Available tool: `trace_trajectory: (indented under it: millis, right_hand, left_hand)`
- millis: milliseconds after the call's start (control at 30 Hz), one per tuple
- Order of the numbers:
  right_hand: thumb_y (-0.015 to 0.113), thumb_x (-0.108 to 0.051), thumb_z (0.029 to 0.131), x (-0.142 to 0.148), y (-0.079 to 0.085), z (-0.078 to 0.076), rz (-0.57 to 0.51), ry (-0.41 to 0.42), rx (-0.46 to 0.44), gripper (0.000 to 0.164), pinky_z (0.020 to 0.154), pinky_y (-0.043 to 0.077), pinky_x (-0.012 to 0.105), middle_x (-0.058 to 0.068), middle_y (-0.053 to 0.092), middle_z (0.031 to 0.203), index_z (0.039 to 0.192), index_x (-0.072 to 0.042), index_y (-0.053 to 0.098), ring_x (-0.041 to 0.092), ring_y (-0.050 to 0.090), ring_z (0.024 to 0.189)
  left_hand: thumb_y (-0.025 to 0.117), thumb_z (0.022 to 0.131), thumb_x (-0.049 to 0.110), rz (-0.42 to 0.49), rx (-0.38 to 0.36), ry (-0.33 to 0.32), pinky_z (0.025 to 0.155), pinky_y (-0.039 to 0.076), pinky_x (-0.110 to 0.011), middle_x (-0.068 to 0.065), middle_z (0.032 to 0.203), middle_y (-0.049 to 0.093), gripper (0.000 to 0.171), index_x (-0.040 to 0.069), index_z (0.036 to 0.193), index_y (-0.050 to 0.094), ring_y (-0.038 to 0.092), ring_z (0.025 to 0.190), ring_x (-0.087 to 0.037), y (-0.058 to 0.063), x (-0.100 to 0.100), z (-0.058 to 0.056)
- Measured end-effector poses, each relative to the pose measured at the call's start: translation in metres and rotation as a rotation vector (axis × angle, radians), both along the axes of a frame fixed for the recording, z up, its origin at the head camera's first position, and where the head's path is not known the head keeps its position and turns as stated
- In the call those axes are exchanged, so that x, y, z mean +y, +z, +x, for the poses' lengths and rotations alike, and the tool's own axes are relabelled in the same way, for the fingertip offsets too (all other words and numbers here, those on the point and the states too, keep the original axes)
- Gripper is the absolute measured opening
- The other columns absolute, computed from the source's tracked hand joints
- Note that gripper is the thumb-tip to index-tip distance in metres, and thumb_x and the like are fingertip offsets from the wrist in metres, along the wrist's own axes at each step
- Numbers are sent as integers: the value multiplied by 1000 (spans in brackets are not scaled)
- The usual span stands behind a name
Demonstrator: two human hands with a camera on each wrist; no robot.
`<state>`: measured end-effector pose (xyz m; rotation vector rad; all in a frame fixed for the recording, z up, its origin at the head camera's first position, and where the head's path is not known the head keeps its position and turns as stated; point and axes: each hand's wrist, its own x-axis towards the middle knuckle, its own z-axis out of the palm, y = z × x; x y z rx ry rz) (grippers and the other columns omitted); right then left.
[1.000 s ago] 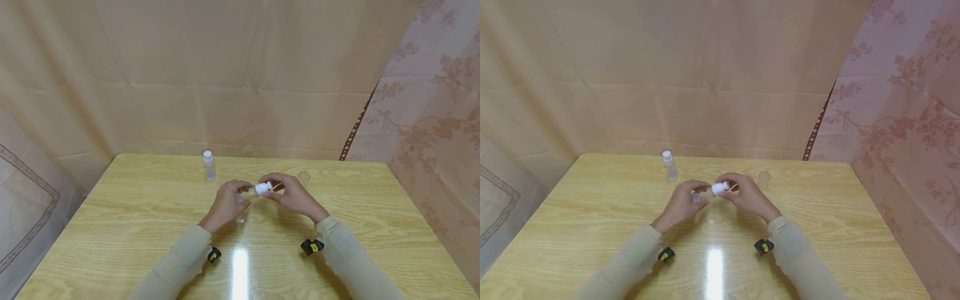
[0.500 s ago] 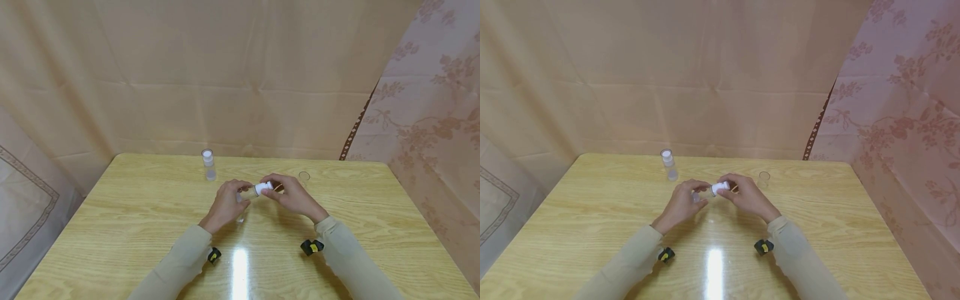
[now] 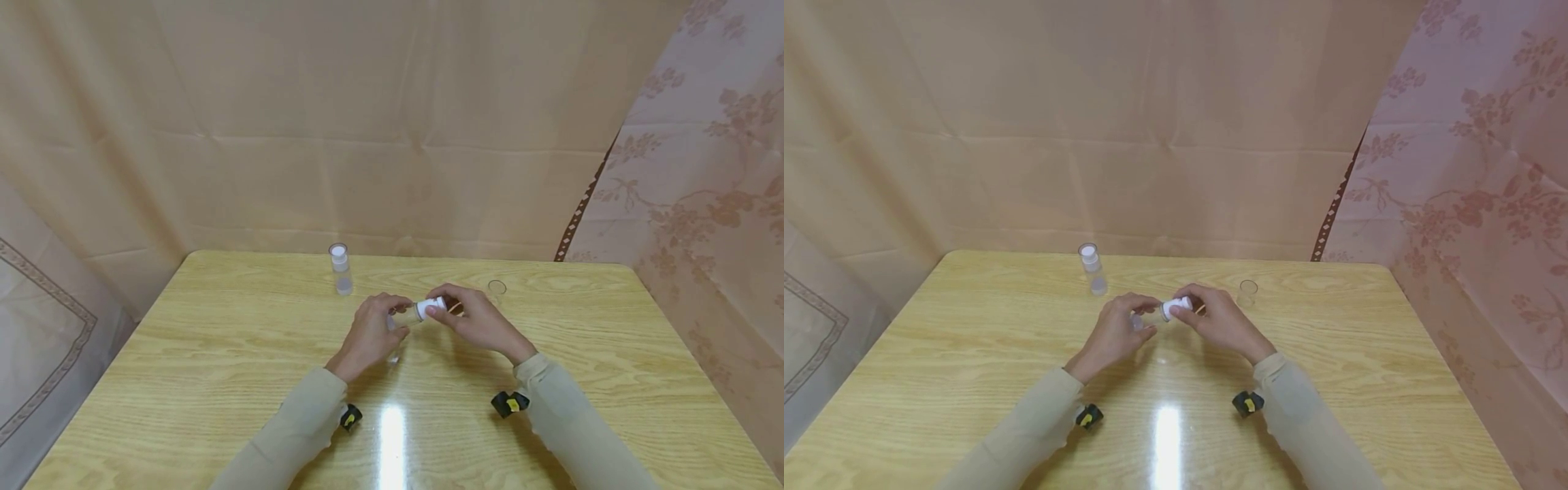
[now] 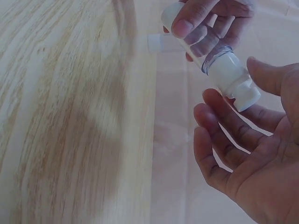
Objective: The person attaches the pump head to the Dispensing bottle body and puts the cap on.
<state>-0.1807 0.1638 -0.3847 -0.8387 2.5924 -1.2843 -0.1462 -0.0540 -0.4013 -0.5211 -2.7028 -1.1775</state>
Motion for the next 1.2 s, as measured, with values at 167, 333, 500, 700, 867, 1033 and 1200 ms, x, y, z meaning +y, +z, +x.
trace_trajectory:
  millis: [167,333,500,700,867,1033,1200]
  right_hand:
    - [73,-21,96,1,2,1,-22,20,14,35,86,55,43,3,69,105,128,-8,66,22,64,95]
    - [74,-14,94,2,3,2,-41,53,34,35,87,55,45,5,70,114,128,-6,67,27,63,99]
    - [73,-7,94,0,4,3,-38,47,45,29,87,55,46,4,71,111,123,-8,69,26,64,98]
    - [72,-7,94,-1,4,3,-26,32,41,26,85,55,45,3,71,107,120,-9,70,23,64,95]
    - [72,-10,95,-1,3,2,-18,22,45,24,83,55,42,1,71,103,119,-10,70,21,64,93]
    - [73,-12,95,-1,5,3,-7,34,52,26,84,55,43,1,70,104,120,-10,70,21,63,94]
    - [76,-14,93,1,8,4,26,45,79,35,84,55,43,3,70,109,126,-7,67,22,63,97]
  left_hand:
    - [83,80,-3,18,-6,-8,89,49,-49,-14,105,71,38,2,116,72,62,98,-30,0,0,0]
    - [82,80,-3,30,-8,-23,87,50,-49,-15,105,71,38,0,116,72,64,97,-31,0,-1,0]
    - [82,80,-4,52,-24,-25,88,50,-51,-15,107,71,38,-1,117,72,63,99,-34,0,-1,0]
    - [83,80,-3,23,-8,-8,89,48,-50,-16,106,71,38,1,117,72,62,98,-31,0,0,2]
    - [84,79,-2,-2,17,15,88,48,-48,-13,104,71,39,4,116,73,61,96,-29,1,0,3]
    - [84,79,-2,-3,12,16,88,48,-48,-12,103,71,39,3,116,73,61,96,-28,0,0,2]
    - [84,79,-1,7,1,15,88,48,-47,-10,102,71,39,3,116,73,61,95,-27,0,-2,2]
